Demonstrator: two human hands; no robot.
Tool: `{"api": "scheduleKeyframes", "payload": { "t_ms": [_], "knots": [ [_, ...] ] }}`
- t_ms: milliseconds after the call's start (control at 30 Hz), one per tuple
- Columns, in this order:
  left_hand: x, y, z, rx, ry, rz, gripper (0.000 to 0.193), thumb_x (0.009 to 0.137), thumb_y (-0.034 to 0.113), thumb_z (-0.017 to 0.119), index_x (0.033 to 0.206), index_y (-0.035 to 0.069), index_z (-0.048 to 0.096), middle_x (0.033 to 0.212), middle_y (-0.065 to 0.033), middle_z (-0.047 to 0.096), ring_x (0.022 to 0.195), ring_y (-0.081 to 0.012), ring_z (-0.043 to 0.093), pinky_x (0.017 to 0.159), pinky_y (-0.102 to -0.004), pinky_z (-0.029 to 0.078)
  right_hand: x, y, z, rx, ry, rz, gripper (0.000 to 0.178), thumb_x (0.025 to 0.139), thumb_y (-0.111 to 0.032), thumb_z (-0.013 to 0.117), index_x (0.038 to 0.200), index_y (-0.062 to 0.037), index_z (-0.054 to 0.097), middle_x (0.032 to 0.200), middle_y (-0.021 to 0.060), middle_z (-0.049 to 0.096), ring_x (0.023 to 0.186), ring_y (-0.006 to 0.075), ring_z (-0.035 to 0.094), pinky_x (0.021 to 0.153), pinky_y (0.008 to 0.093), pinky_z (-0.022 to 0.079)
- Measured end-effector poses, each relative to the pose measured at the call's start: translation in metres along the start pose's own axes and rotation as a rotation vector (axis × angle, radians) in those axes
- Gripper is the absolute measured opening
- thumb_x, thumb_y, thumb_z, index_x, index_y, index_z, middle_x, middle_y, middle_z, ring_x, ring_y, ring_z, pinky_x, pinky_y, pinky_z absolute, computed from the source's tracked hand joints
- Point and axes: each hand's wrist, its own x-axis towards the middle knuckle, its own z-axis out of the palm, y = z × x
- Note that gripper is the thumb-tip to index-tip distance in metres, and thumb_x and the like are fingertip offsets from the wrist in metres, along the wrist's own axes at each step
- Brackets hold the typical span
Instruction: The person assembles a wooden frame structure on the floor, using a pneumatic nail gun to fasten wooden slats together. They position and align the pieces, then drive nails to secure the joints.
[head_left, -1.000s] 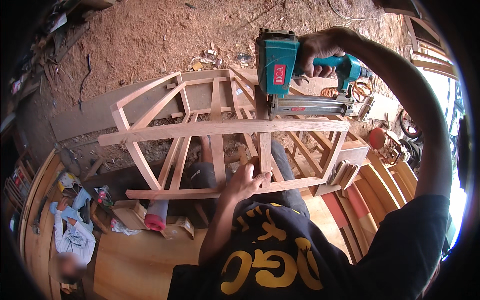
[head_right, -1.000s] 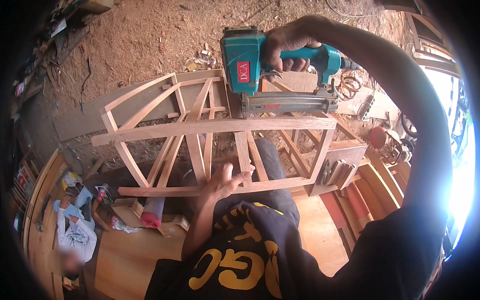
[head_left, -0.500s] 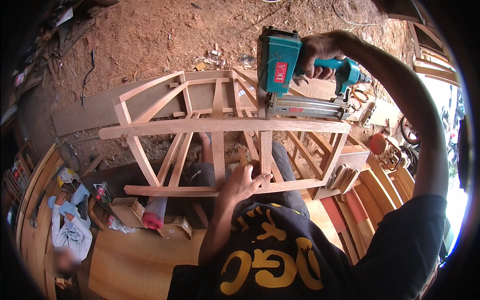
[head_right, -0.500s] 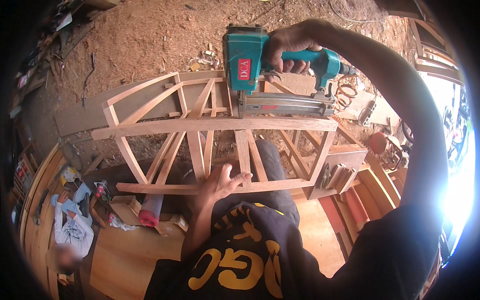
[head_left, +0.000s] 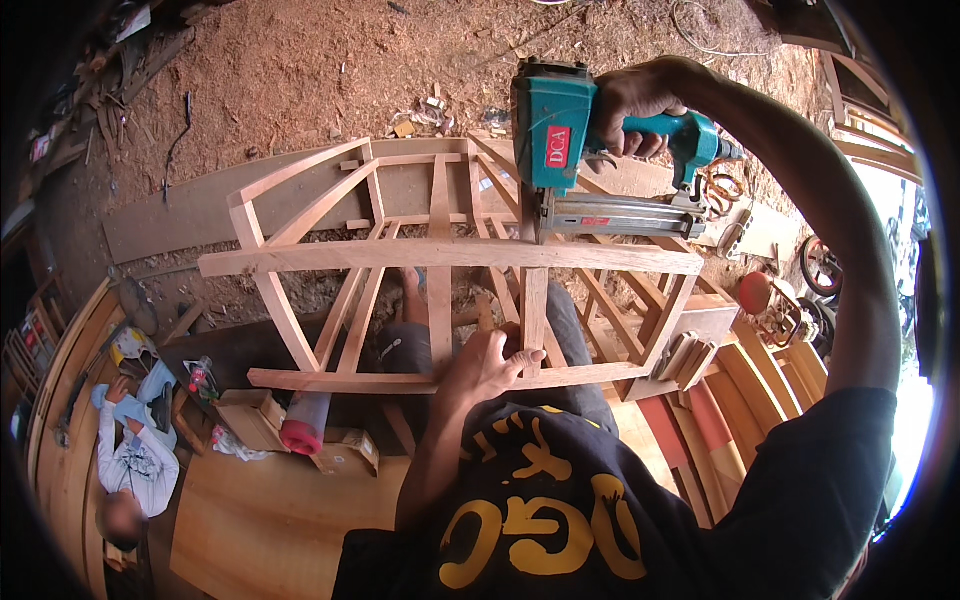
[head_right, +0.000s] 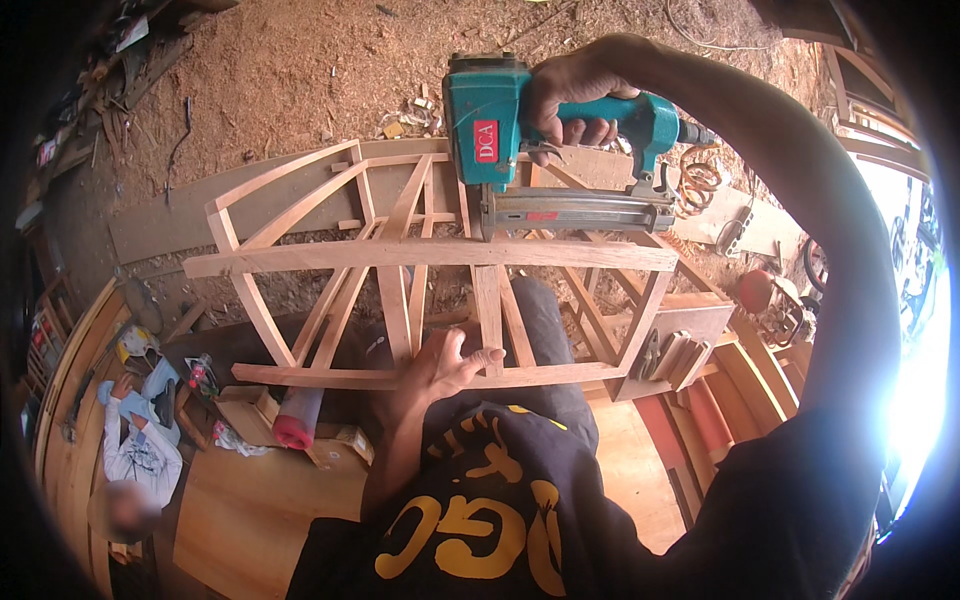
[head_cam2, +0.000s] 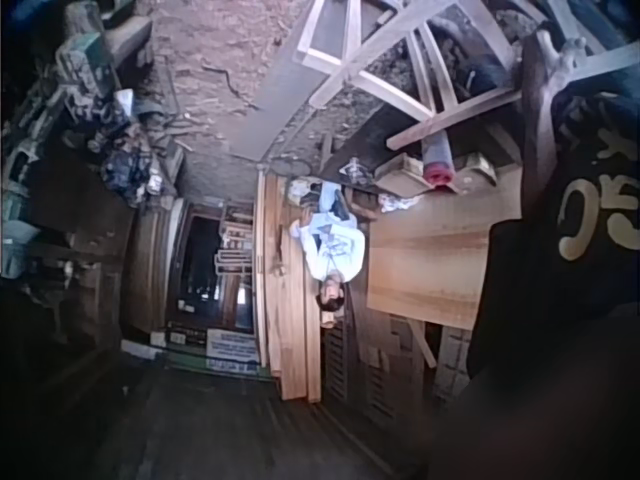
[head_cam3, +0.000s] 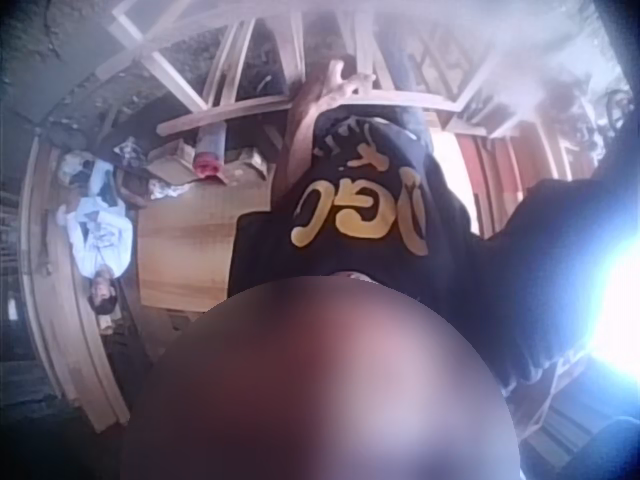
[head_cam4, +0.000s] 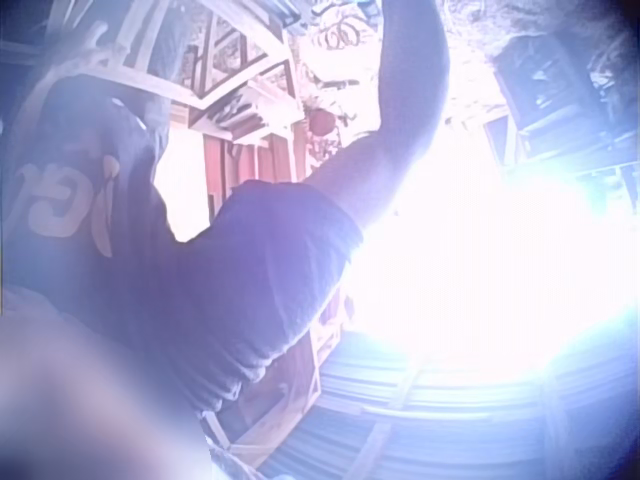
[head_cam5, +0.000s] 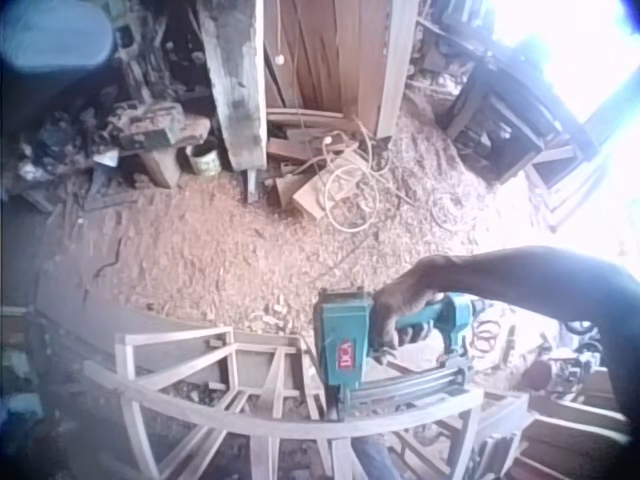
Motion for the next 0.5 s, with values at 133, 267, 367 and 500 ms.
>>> {"api": "scheduleKeyframes", "payload": {
  "t_ms": [133, 267, 367, 500],
  "knots": [
    [0.007, -0.011, 0.006, -0.006, 0.025, 0.056, 0.062, 0.086, 0.056, 0.064, 0.099, -0.004, 0.066, 0.078, -0.0240, 0.067, 0.074, -0.0355, 0.068, 0.066, -0.0419, 0.050, 0.003, 0.001, -0.002, -0.018, -0.003, -0.013, 0.028, 0.069, -0.012, 0.060, 0.092, 0.0021, 0.065, 0.058, -0.0007, 0.038, 0.044, 0.0095, 0.036, 0.042, 0.0269, 0.032],
    [0.007, -0.012, 0.007, -0.083, 0.038, 0.059, 0.062, 0.083, 0.060, 0.065, 0.102, 0.001, 0.069, 0.077, -0.0252, 0.067, 0.074, -0.0346, 0.068, 0.069, -0.0431, 0.049, 0.005, 0.001, -0.004, -0.017, -0.021, -0.001, 0.026, 0.069, -0.012, 0.059, 0.091, 0.0010, 0.066, 0.058, -0.0012, 0.038, 0.045, 0.0092, 0.036, 0.042, 0.0267, 0.031],
    [0.003, -0.008, 0.003, -0.072, 0.037, 0.058, 0.060, 0.085, 0.058, 0.064, 0.100, 0.000, 0.068, 0.077, -0.0238, 0.067, 0.074, -0.0347, 0.068, 0.068, -0.0423, 0.050, 0.006, 0.003, -0.002, -0.033, 0.013, -0.017, 0.027, 0.069, -0.012, 0.060, 0.092, 0.0010, 0.066, 0.059, -0.0018, 0.037, 0.045, 0.0092, 0.037, 0.041, 0.0265, 0.030],
    [-0.003, -0.002, 0.004, -0.046, 0.093, 0.095, 0.053, 0.088, 0.050, 0.065, 0.101, -0.002, 0.066, 0.079, -0.0212, 0.068, 0.075, -0.0339, 0.069, 0.067, -0.0403, 0.050, -0.014, 0.012, 0.004, 0.011, 0.066, -0.059, 0.030, 0.070, -0.012, 0.060, 0.096, 0.0012, 0.067, 0.059, -0.0022, 0.038, 0.046, 0.0084, 0.037, 0.041, 0.0258, 0.031]
  ]
}}
